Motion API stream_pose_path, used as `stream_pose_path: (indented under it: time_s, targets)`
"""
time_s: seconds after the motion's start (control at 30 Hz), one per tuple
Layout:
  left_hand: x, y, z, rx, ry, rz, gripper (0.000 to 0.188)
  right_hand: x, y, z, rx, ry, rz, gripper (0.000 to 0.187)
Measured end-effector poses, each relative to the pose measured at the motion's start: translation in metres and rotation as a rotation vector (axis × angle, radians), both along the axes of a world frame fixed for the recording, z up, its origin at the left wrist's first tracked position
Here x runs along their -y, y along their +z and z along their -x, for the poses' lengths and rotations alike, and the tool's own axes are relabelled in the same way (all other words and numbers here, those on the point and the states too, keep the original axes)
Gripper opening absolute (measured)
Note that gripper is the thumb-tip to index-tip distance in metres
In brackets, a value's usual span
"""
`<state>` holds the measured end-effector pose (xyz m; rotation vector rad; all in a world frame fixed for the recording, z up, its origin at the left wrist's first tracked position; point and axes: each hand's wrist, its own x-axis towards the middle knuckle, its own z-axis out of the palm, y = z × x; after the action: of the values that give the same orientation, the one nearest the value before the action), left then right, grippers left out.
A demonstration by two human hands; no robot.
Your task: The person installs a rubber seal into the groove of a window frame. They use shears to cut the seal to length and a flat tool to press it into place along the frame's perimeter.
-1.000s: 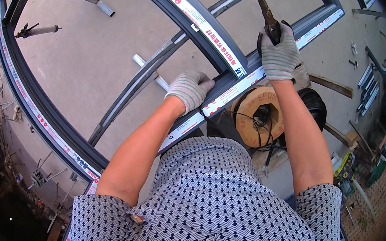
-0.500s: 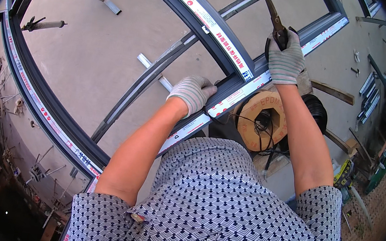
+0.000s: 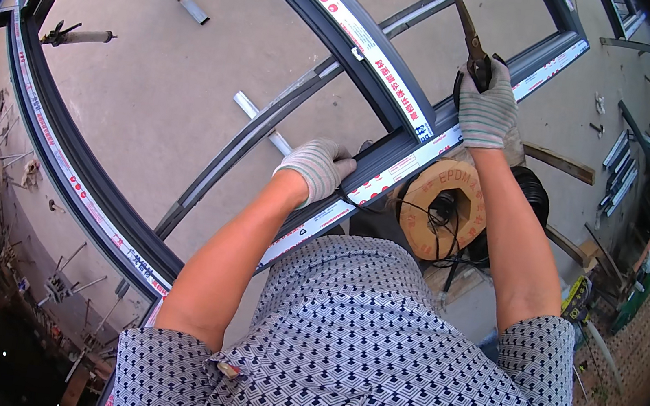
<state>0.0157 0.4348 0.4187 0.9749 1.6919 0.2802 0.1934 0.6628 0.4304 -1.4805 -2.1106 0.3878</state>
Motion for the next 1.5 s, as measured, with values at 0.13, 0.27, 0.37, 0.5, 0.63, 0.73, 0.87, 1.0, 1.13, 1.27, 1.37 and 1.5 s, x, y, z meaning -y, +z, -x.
stream_pose_path:
  time_s: [0.13,0.27,0.37,0.5,0.63,0.73,0.87,1.0,1.13,1.27,1.37,1.5]
  targets:
    - [0.002,0.001,0.002,-0.02,-0.058,0.018,0.038,0.0,0.0,0.001,0.004,0.011,-0.017,0.039]
    - [0.001,0.01,-0.001,-0.067,-0.049,0.012,0.038,0.0,0.003,0.002,0.007,0.004,-0.013,0.038]
    - [0.003,0.007,0.002,-0.022,-0.012,0.02,0.038,-0.001,0.0,0.001,-0.026,-0.007,-0.01,0.037]
    - [-0.001,0.011,-0.003,-0.035,0.049,0.036,0.039,0.001,0.004,0.002,0.035,-0.014,-0.036,0.038]
    - [-0.009,0.012,-0.005,-0.027,0.059,0.042,0.042,-0.003,0.0,0.0,0.029,-0.02,-0.013,0.039]
    - [-0.007,0.012,-0.004,-0.019,0.068,0.044,0.045,-0.002,0.003,0.002,0.043,-0.02,-0.007,0.039]
    - [0.001,0.013,0.0,-0.022,0.055,0.04,0.048,-0.003,0.004,0.001,0.063,-0.032,-0.03,0.04]
    - [0.011,0.004,0.006,0.043,0.071,0.039,0.048,-0.008,-0.003,-0.002,0.02,-0.003,-0.026,0.041]
    - [0.01,-0.003,0.007,-0.003,-0.014,0.028,0.043,-0.011,-0.008,-0.004,0.007,-0.013,-0.028,0.042]
    - [0.008,0.01,0.001,-0.155,-0.102,0.029,0.037,-0.005,-0.004,-0.002,0.01,0.015,-0.013,0.044]
    - [0.015,0.014,-0.001,-0.113,-0.036,0.014,0.036,-0.006,-0.006,-0.004,-0.018,0.031,-0.017,0.045]
    - [0.023,0.005,0.01,-0.033,0.025,0.032,0.037,-0.002,-0.002,-0.002,-0.012,0.018,0.013,0.047]
